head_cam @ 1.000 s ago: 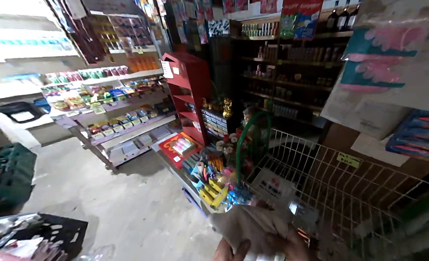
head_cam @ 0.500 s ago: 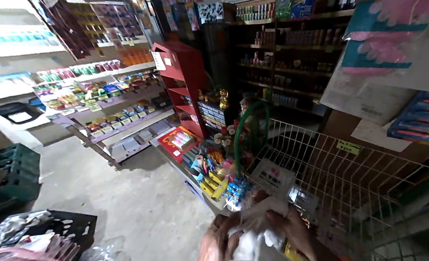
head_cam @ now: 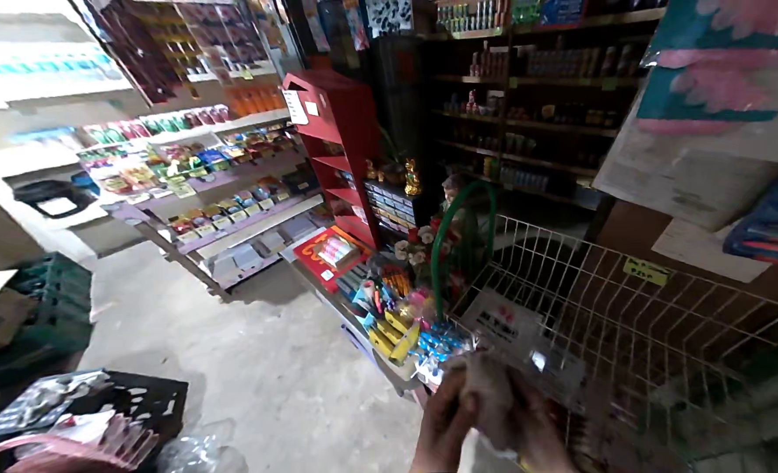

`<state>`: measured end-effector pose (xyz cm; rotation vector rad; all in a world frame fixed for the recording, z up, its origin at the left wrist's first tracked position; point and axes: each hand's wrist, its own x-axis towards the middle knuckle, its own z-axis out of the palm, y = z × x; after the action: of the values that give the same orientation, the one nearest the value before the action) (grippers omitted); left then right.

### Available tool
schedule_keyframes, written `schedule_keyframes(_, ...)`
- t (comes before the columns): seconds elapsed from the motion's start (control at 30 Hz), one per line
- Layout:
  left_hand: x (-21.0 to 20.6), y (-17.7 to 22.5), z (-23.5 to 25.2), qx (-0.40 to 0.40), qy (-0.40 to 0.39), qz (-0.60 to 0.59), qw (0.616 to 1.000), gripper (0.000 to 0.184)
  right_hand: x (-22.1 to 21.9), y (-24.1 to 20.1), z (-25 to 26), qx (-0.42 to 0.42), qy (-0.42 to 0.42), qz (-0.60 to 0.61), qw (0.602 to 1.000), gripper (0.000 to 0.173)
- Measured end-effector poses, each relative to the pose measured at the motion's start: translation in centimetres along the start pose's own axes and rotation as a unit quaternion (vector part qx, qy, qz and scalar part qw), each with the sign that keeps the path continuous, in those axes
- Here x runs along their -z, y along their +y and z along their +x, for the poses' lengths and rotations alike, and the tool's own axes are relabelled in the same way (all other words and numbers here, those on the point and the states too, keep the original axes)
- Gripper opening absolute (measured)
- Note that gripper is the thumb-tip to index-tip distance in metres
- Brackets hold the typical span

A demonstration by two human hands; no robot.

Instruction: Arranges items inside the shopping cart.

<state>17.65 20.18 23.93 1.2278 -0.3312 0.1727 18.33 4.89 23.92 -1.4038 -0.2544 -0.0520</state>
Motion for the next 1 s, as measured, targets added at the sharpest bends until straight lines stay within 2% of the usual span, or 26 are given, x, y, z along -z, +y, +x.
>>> schedule_keyframes(0.03, 0.6, 0.1, 0.5, -0.029, -0.052, 0.067, 0.996, 0.029, 0.7, 0.0, 1.0, -0.010, 0.032, 0.017, 0.999, 0.033)
schedule_keyframes(0.1, 1.5, 0.3, 1.5, -0.061, -0.090, 0.140, 0.984, 0.033, 2.9, -1.1, 3.2, -0.025, 0.066, -0.020, 0.997, 0.038)
schedule_keyframes(0.2, 3.1, 0.8, 5.0, -0.108, -0.027, 0.219, 0.969, 0.035, 6.8, -3.1, 8.0, -0.060, 0.111, -0.151, 0.980, 0.044)
schedule_keyframes(0.33, 4.8, 2.8, 14.4, -0.209, 0.063, 0.365, 0.905, 0.031, 10.9, -0.2, 17.4, -0.074, 0.128, -0.306, 0.940, 0.041)
schedule_keyframes(0.4, 4.8, 3.2, 19.3, -0.208, 0.076, 0.425, 0.878, 0.031, 11.8, 2.7, 22.2, -0.091, 0.121, -0.360, 0.921, 0.043)
schedule_keyframes(0.5, 4.4, 2.3, 25.0, -0.195, 0.069, 0.490, 0.847, 0.031, 10.9, 6.2, 28.4, -0.075, 0.138, -0.437, 0.886, 0.043)
schedule_keyframes(0.57, 4.1, 1.6, 27.3, -0.150, 0.053, 0.526, 0.836, 0.036, 9.9, 8.8, 31.4, -0.075, 0.127, -0.509, 0.848, 0.043)
schedule_keyframes(0.63, 3.8, 1.0, 28.5, -0.119, 0.045, 0.538, 0.833, 0.041, 9.0, 11.3, 33.2, -0.106, 0.056, -0.569, 0.813, 0.051)
schedule_keyframes(0.7, 3.7, 0.6, 29.0, -0.108, 0.041, 0.530, 0.840, 0.043, 8.7, 14.7, 34.0, -0.107, -0.022, -0.594, 0.797, 0.055)
schedule_keyframes(0.83, 3.9, -0.2, 29.5, -0.098, 0.045, 0.483, 0.869, 0.038, 9.0, 18.4, 34.0, -0.093, -0.013, -0.620, 0.779, 0.050)
schedule_keyframes(0.9, 3.9, -0.8, 29.4, -0.099, 0.043, 0.454, 0.884, 0.038, 9.5, 18.1, 34.2, -0.094, -0.007, -0.607, 0.789, 0.046)
schedule_keyframes(1.0, 3.9, -0.3, 29.1, -0.058, 0.013, 0.444, 0.894, 0.043, 10.0, 16.1, 33.7, -0.148, 0.001, -0.518, 0.842, 0.043)
